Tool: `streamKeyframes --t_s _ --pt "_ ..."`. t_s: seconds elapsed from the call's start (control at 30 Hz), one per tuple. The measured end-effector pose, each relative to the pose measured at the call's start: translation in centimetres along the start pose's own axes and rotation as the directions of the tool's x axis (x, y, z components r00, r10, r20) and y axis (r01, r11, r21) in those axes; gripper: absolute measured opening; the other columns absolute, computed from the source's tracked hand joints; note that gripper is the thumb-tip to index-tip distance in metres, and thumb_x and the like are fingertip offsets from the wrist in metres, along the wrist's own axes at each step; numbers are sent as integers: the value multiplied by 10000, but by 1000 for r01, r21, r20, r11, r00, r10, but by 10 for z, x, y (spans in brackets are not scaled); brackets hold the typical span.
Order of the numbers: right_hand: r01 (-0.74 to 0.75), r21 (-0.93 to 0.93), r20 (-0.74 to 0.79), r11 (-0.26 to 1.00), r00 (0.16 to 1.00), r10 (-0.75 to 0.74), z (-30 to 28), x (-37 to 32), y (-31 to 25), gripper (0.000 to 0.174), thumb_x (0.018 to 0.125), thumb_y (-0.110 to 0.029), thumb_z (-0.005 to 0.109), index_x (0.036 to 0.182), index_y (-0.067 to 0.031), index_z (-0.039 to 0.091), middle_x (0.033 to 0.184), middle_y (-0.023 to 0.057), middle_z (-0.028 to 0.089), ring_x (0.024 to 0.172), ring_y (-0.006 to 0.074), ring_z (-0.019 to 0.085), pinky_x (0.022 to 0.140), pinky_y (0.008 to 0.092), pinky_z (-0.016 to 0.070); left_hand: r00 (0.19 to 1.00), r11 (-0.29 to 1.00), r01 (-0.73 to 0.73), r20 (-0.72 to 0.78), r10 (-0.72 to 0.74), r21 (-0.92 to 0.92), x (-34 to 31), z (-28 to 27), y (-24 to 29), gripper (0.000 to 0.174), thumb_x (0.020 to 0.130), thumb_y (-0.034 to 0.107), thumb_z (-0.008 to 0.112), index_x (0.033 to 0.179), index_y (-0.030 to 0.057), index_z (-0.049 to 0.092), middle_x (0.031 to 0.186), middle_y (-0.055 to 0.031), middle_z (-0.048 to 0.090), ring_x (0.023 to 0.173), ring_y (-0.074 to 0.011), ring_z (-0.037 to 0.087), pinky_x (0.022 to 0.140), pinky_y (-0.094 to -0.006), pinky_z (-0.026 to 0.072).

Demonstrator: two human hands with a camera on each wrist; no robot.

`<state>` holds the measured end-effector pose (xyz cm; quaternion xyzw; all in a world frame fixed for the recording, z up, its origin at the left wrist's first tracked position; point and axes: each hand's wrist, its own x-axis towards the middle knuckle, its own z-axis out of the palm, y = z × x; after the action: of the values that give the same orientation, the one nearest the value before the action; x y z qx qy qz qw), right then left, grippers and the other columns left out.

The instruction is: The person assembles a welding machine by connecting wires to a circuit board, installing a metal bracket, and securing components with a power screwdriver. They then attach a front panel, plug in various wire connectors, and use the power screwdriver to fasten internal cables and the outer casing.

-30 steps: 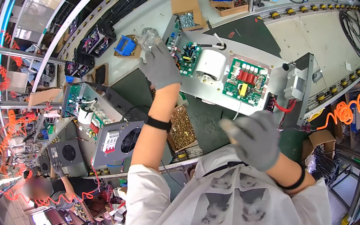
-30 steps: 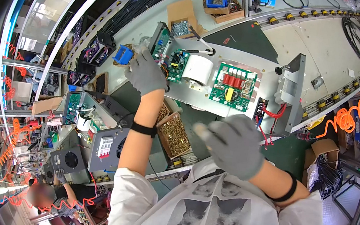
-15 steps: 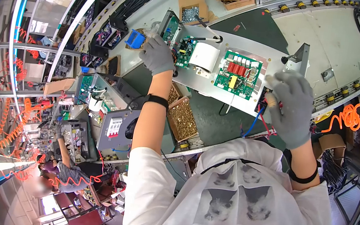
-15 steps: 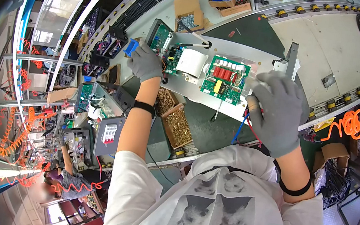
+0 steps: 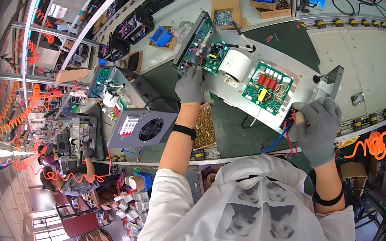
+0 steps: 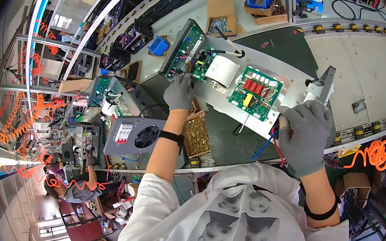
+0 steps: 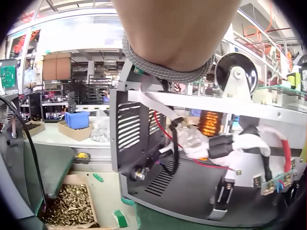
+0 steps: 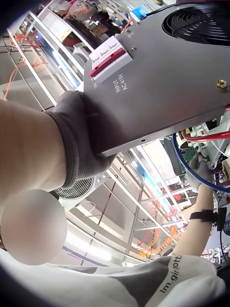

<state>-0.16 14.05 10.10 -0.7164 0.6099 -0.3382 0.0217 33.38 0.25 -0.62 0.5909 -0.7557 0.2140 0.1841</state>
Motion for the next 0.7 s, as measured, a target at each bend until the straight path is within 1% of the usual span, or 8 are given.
streamKeyframes --t_s 0.1,0.17,0.4,0.47,0.5,0.57,0.6,0.7 --pt "-6 -11 12 1000 1000 6 1 0 -1 152 711 -113 617 842 -93 690 732 54 593 805 248 526 839 384 382 983 988 -56 183 28 145 16 -4 -2 196 747 182 603 940 146 606 941 -9 596 685 -223 639 587 -403 510" --pt "-33 -36 37 999 999 34 -1 1 -4 141 724 -127 613 836 -85 686 734 59 590 820 253 519 837 391 380 898 983 10 430 -88 181 26 -8 3 102 806 211 556 863 132 590 961 -54 592 734 -261 639 609 -401 516" --pt "-35 -38 19 999 999 35 1 -2 -2 134 738 -138 608 831 -78 683 734 53 581 836 255 507 835 393 362 877 977 128 439 -193 173 14 -14 20 96 810 181 556 854 121 617 1025 -81 583 739 -278 639 639 -414 522" --pt "-15 7 0 1000 1000 15 1 -2 0 135 737 -144 613 833 -79 682 737 52 579 842 253 506 837 389 356 970 999 -15 243 27 -50 -7 -31 24 162 828 182 553 950 108 628 1049 -77 586 731 -290 636 640 -418 515" --pt "-15 -6 -1 1000 1000 15 2 -1 0 135 737 -144 613 833 -79 682 737 52 579 842 253 506 837 389 356 971 998 -15 238 30 -62 -16 -37 29 162 828 182 553 950 108 628 1049 -77 586 731 -290 636 640 -418 515" --pt "-14 -12 36 1000 999 14 0 -1 -3 138 734 -149 617 836 -75 673 746 58 579 845 254 506 838 396 357 971 901 31 225 75 -432 -34 -47 44 242 866 210 531 1067 88 591 1053 -85 585 731 -287 629 622 -408 505" --pt "-10 -26 41 1000 999 11 -2 0 -7 138 734 -149 617 836 -75 673 746 58 579 845 254 506 838 396 357 972 895 37 223 71 -444 -41 -51 54 242 866 210 531 1067 88 591 1053 -85 585 731 -287 629 622 -408 505" --pt "58 -128 123 990 992 -42 -13 9 -16 157 742 -166 620 859 -70 662 792 66 587 840 263 516 816 401 376 984 695 112 174 19 -710 -42 -61 88 307 897 231 501 1163 86 551 1057 -111 581 797 -280 621 655 -378 502"
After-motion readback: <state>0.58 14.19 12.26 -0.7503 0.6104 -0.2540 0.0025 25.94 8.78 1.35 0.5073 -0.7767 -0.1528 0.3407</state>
